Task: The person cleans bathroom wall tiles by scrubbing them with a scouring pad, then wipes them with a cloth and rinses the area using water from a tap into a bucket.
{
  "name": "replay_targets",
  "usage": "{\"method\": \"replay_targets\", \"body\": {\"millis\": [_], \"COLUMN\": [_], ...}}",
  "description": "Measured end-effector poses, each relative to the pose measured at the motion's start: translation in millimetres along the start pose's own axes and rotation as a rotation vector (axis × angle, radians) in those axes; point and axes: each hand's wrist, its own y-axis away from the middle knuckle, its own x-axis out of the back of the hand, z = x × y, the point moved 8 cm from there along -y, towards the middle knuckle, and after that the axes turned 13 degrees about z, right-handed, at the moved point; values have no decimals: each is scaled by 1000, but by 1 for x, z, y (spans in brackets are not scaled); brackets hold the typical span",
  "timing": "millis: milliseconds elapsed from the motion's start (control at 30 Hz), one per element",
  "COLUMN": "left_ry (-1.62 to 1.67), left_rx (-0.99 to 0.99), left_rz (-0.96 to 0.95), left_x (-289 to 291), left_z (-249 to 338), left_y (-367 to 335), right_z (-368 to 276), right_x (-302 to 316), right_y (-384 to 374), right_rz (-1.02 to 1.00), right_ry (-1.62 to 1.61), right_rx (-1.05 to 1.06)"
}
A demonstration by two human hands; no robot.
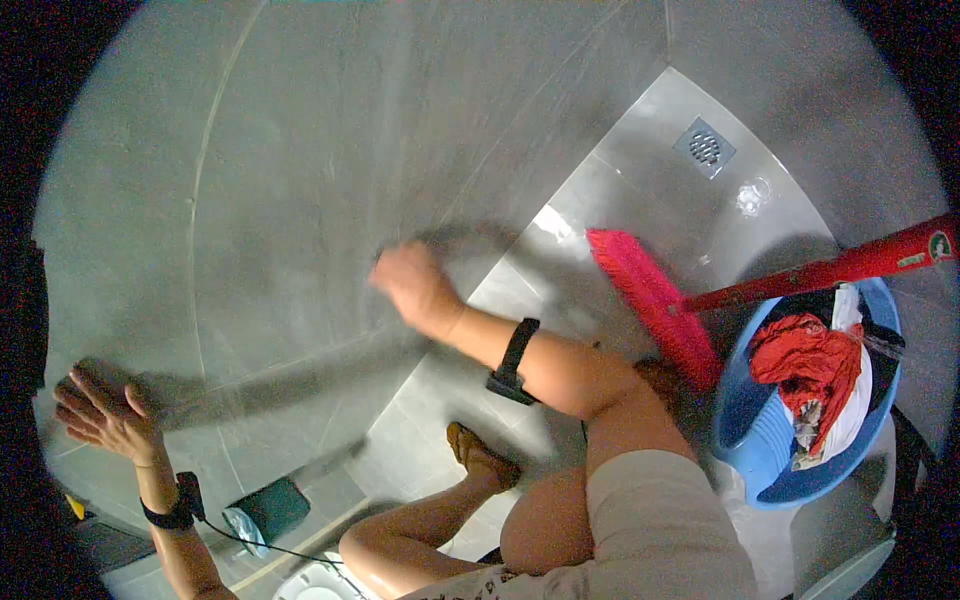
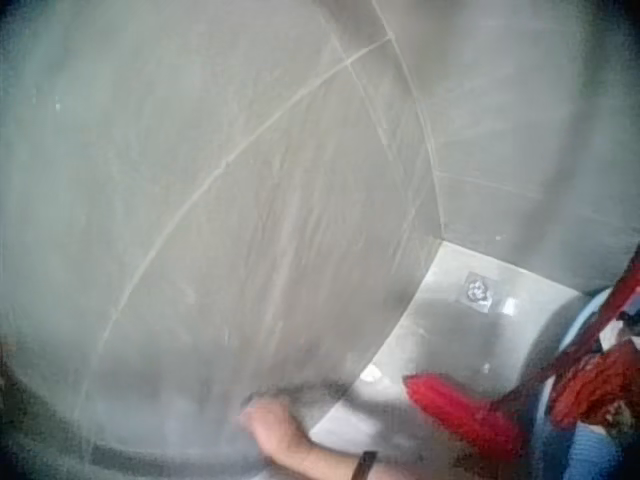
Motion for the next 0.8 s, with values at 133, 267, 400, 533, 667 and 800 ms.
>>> {"method": "replay_targets", "body": {"millis": [133, 267, 400, 533, 667, 800], "left_ry": [18, 12, 22, 37, 7, 48], "left_rx": [-50, -25, -62, -79, -61, -52], "left_rz": [-3, 20, 4, 39, 22, 52], "left_x": [-1, 7, 0, 0, 6, 5], "left_z": [-4, -6, -1, -1, -6, 8], "left_y": [10, -5, 0, 7, -2, -8], "right_z": [31, 110, 19, 9, 152, 108], "right_x": [47, 164, 56, 45, 195, 128], "right_y": [-50, -129, -55, -57, -138, -80], "right_rz": [278, 899, 497, 214, 847, 696], "right_ry": [134, 273, 40, -9, 227, 78], "right_rx": [99, -313, -120, 215, -467, -342]}}
